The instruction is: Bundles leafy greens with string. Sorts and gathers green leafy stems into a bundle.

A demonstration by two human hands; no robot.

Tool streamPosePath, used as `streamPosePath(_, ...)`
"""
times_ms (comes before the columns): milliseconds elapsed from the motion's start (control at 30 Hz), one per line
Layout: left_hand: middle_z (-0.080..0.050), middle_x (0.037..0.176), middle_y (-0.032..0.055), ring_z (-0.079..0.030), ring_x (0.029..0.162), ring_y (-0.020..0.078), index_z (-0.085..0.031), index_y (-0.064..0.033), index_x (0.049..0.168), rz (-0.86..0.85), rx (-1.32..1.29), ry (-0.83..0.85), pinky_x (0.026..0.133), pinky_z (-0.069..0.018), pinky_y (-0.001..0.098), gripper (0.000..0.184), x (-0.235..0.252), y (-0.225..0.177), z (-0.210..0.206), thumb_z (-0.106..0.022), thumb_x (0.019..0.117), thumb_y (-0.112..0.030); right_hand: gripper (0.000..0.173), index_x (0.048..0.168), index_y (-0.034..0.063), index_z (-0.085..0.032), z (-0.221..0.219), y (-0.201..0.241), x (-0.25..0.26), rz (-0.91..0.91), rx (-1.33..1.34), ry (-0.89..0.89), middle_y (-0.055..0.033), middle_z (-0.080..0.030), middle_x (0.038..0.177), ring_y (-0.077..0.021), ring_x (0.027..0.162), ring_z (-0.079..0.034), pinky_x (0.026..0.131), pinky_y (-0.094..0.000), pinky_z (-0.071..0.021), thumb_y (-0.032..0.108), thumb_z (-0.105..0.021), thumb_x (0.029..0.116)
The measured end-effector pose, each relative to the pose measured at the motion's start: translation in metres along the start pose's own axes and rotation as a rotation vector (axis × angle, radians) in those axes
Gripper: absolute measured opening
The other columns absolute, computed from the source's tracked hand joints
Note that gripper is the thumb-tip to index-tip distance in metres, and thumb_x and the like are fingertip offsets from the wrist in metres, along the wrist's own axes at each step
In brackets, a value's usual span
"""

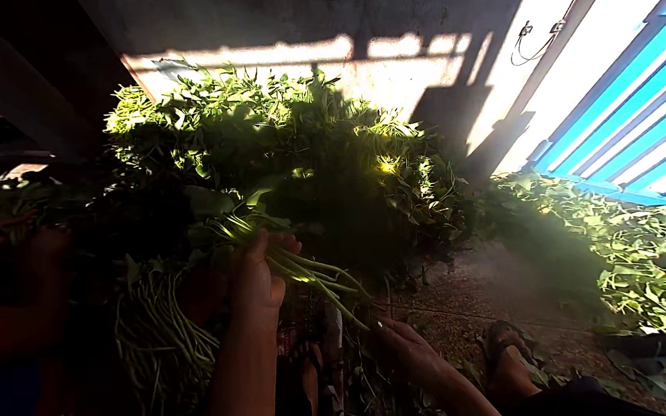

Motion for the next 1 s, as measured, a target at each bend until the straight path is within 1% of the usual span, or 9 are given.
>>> streamPosePath(200,-0.069,0.087,0.0076,-0.074,0.077,0.0219,-0.058,-0.0070,0.109,0.001,0.011,0.072,0.074,-0.0652,0.0423,0.014,-0.007,0.001,0.000,-0.058,0.1052,-0.020,0.031,0.118,0.0036,-0.061,0.002,-0.014,0.007,0.035,-0.291,-0.678,-0.0056,-0.062,0.094,-0.0132,0.072,-0.062,0.063,-0.0303,-0.0547,0.026,-0.046,0.1045)
streamPosePath(267,-0.069,0.088,0.0086,-0.073,0.077,0.0227,-0.057,-0.0066,0.111,0.011,0.009,0.080,0.074,-0.0652,0.0426,0.015,-0.007,0.001,0.000,-0.058,0.1052,-0.020,0.041,0.133,0.0045,-0.060,0.009,-0.009,0.009,0.066,-0.418,-0.653,-0.0103,-0.062,0.126,-0.0160,0.106,-0.065,0.085,-0.0326,-0.0568,0.023,-0.050,0.0971)
streamPosePath(333,-0.068,0.088,0.0080,-0.073,0.077,0.0224,-0.057,-0.0070,0.113,0.024,0.011,0.076,0.074,-0.0651,0.0421,0.015,-0.007,0.001,0.000,-0.058,0.1051,-0.020,0.043,0.137,0.0050,-0.060,0.012,-0.006,0.011,0.098,-0.472,-0.481,-0.0113,-0.062,0.135,-0.0175,0.122,-0.062,0.100,-0.0345,-0.0541,0.020,-0.050,0.0973)
streamPosePath(533,-0.067,0.083,0.0051,-0.072,0.074,0.0199,-0.059,-0.0091,0.103,-0.006,-0.015,0.042,0.074,-0.0651,0.0407,0.011,-0.008,-0.003,0.003,-0.057,0.1054,-0.020,0.034,0.123,0.0116,-0.072,0.024,-0.024,0.022,0.119,-0.819,-0.276,-0.0108,-0.065,0.120,-0.0237,0.118,-0.059,0.103,-0.0462,-0.0475,0.032,-0.053,0.1032)
streamPosePath(633,-0.067,0.083,0.0030,-0.072,0.074,0.0181,-0.057,-0.0106,0.105,-0.018,-0.040,0.048,0.074,-0.0650,0.0401,0.010,-0.005,-0.005,0.005,-0.056,0.1060,-0.021,0.034,0.125,0.0068,-0.068,0.030,-0.025,0.029,0.102,-0.678,-0.230,-0.0114,-0.064,0.125,-0.0191,0.117,-0.061,0.103,-0.0383,-0.0502,0.025,-0.048,0.1062)
streamPosePath(767,-0.064,0.081,0.0025,-0.070,0.072,0.0175,-0.057,-0.0118,0.104,-0.049,-0.041,0.009,0.073,-0.0646,0.0396,0.011,-0.003,-0.004,0.003,-0.055,0.1066,-0.022,0.037,0.113,0.0074,-0.066,0.032,-0.017,0.042,-0.013,-0.611,-0.312,-0.0012,-0.058,0.078,-0.0116,0.069,-0.057,0.068,-0.0329,-0.0501,0.028,-0.036,0.1081)
streamPosePath(867,-0.062,0.080,0.0028,-0.068,0.068,0.0158,-0.056,-0.0110,0.106,-0.049,0.002,0.003,0.066,-0.0638,0.0352,0.013,-0.010,0.005,-0.001,-0.055,0.1070,-0.023,0.031,0.075,0.0085,-0.050,0.040,-0.008,0.063,0.011,0.163,-0.660,0.0024,-0.039,0.053,-0.0087,0.045,-0.040,0.049,-0.0254,-0.0414,0.017,-0.036,0.1010)
streamPosePath(933,-0.060,0.079,0.0003,-0.065,0.065,0.0120,-0.056,-0.0125,0.103,-0.035,-0.014,0.012,0.063,-0.0608,0.0288,0.013,-0.010,0.004,0.000,-0.054,0.1075,-0.024,0.041,0.065,0.0169,-0.043,0.063,0.002,0.072,0.038,0.972,-0.792,0.0073,-0.035,0.047,-0.0044,0.039,-0.037,0.043,-0.0206,-0.0410,0.020,-0.036,0.1056)
streamPosePath(1000,-0.058,0.075,-0.0022,-0.063,0.063,0.0092,-0.057,-0.0136,0.097,-0.122,-0.071,-0.007,0.061,-0.0593,0.0258,0.014,0.000,-0.007,0.008,-0.051,0.1080,-0.021,0.045,0.062,0.0168,-0.048,0.099,-0.006,0.066,0.087,1.159,-0.715,0.0045,-0.040,0.047,-0.0078,0.039,-0.043,0.043,-0.0232,-0.0448,0.025,-0.037,0.1045)
Point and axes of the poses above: each hand's wrist, its own x-axis towards the middle knuckle, its own z-axis out of the back of the hand, y = z × x, the point moved 1 cm from there along x, towards the middle knuckle
